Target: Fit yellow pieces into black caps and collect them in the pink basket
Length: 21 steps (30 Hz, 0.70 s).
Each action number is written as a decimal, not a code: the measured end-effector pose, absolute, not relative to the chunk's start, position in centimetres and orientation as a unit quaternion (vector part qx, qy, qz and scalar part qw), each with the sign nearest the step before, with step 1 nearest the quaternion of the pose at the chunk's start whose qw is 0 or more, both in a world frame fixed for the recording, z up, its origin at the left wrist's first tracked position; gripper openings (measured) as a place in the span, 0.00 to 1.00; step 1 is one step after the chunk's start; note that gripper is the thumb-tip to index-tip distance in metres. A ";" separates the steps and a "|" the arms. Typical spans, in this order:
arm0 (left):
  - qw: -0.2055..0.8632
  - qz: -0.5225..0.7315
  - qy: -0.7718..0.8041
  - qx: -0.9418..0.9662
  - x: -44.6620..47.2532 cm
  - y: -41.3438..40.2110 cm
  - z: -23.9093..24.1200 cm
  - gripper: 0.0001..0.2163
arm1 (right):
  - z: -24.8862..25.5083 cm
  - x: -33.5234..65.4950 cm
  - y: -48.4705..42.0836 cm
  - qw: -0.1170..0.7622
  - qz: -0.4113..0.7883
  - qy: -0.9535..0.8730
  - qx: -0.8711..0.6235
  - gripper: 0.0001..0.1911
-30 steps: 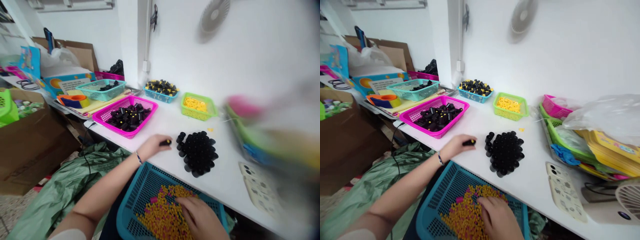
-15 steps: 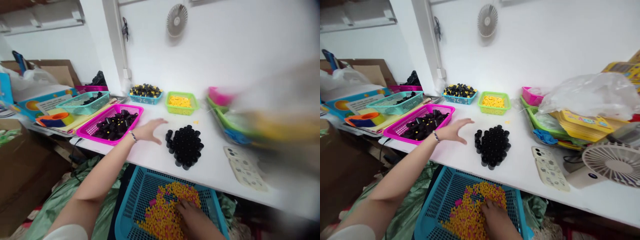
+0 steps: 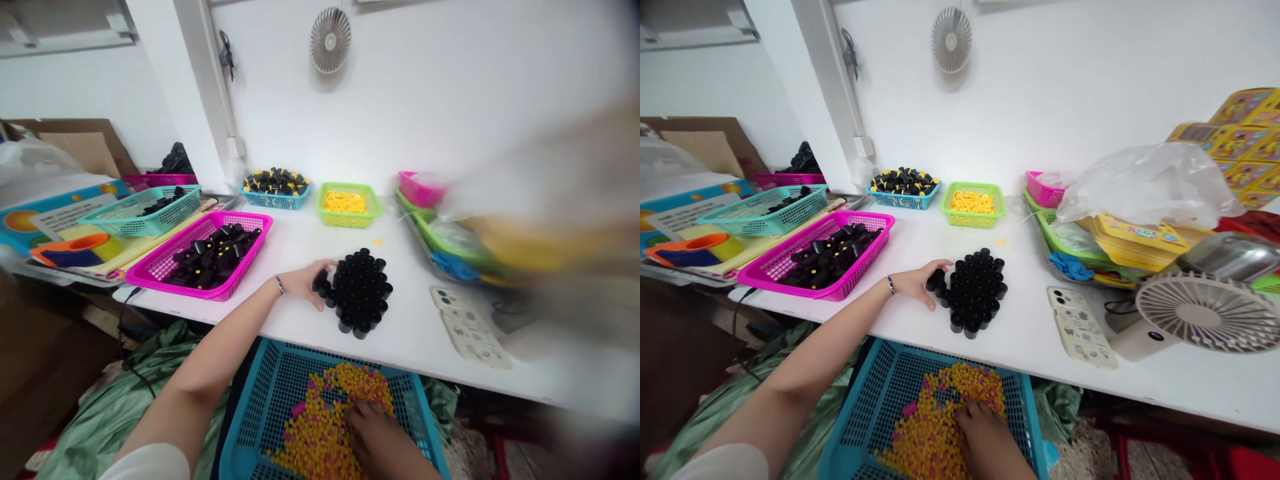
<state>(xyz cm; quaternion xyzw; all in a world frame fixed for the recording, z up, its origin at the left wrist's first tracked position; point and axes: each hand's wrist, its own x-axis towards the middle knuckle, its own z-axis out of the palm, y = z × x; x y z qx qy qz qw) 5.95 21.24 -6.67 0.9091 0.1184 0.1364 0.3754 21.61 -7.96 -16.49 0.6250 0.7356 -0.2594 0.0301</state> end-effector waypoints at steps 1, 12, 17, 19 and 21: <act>0.371 0.142 0.120 0.910 5.6 20.8 -6.7 0.49 | -16.4 21.6 -7.9 0.036 -0.263 0.733 0.626 0.18; 0.314 0.290 0.224 0.876 2.2 12.2 -7.4 0.20 | -16.2 21.9 -6.3 0.081 -0.242 0.780 0.572 0.19; 0.292 0.336 0.246 0.861 2.6 10.2 -8.0 0.15 | -16.2 20.8 -5.3 0.111 -0.210 0.795 0.558 0.17; 0.290 0.343 0.252 0.857 2.5 10.1 -8.2 0.15 | -16.3 20.7 -5.1 0.125 -0.216 0.798 0.549 0.17; 0.298 0.342 0.256 0.854 2.1 10.3 -8.3 0.18 | -16.5 20.9 -5.0 0.131 -0.228 0.792 0.551 0.18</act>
